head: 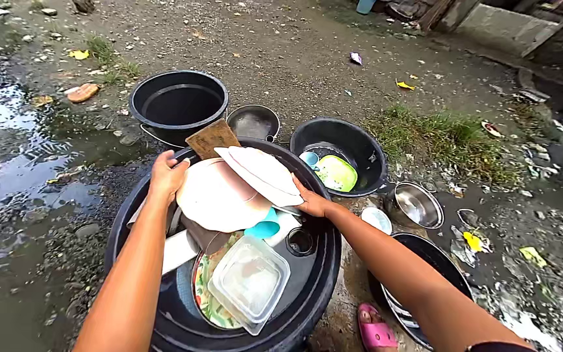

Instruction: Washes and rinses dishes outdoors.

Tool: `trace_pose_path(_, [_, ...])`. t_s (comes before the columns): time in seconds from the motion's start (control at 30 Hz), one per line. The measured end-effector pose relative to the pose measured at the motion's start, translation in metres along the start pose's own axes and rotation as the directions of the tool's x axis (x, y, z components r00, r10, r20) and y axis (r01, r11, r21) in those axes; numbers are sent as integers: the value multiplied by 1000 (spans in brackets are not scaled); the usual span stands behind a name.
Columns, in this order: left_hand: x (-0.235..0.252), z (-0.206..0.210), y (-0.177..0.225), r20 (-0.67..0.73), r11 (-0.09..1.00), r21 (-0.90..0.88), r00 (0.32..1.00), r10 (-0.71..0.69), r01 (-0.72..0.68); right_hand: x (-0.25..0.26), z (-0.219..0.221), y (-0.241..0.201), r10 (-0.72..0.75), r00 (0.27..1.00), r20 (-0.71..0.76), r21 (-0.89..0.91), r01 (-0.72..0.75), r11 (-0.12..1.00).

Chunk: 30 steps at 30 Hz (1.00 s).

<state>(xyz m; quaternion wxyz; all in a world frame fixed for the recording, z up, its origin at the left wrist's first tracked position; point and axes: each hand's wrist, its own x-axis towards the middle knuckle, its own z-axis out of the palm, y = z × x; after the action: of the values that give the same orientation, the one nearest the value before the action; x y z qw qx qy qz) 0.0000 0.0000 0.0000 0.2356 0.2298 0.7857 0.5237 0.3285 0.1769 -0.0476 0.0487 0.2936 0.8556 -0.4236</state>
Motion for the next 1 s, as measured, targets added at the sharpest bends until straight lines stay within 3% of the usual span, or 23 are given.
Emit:
trace_pose_path(0.1, [-25, 5, 33, 19, 949, 218, 973, 231, -230, -9, -3, -13, 58, 994, -89, -201, -75, 977])
trace_pose_path(0.2, [-58, 20, 60, 296, 779, 462, 901, 316, -425, -13, -11, -17, -115, 975, -190, -311, 51, 949])
trace_pose_path(0.27, [-87, 42, 71, 434, 653, 593, 870, 233, -471, -8, -13, -12, -318, 895, -313, -278, 234, 932])
trace_pose_path(0.33, [-109, 62, 78, 453, 585, 672, 877, 161, -454, 3, -15, -10, -483, 756, -442, -282, 394, 875])
trace_pose_path(0.43, [-120, 67, 73, 408, 577, 697, 897, 168, -425, 15, -26, -15, -561, 643, -521, -352, 436, 828])
trace_pose_path(0.53, [-121, 59, 69, 472, 542, 681, 861, 191, -493, 19, -30, -18, -451, 676, -583, -309, 329, 892])
trace_pose_path(0.63, [-120, 60, 71, 585, 446, 644, 776, 237, -622, 7, -30, -17, -261, 812, -522, -265, 136, 954])
trace_pose_path(0.67, [-120, 64, 67, 599, 416, 611, 737, 313, -674, 1, -29, -20, -207, 860, -467, -279, 79, 957])
trace_pose_path(0.73, [-114, 78, 52, 570, 320, 515, 597, 565, -795, -11, -31, -28, -119, 919, -375, -282, 9, 959])
trace_pose_path(0.8, [-104, 90, 39, 504, 244, 455, 474, 722, -856, -17, -40, -34, -42, 956, -290, -171, -8, 985])
trace_pose_path(0.83, [-98, 95, 35, 478, 254, 437, 462, 747, -863, -20, -41, -36, -53, 959, -278, -89, 29, 996])
trace_pose_path(0.93, [-82, 108, 26, 480, 330, 415, 512, 712, -848, -22, -28, -43, -102, 935, -340, 29, 119, 992])
trace_pose_path(1.0, [-73, 117, 18, 482, 315, 393, 485, 729, -864, -18, -14, -42, -90, 918, -385, 32, 111, 993])
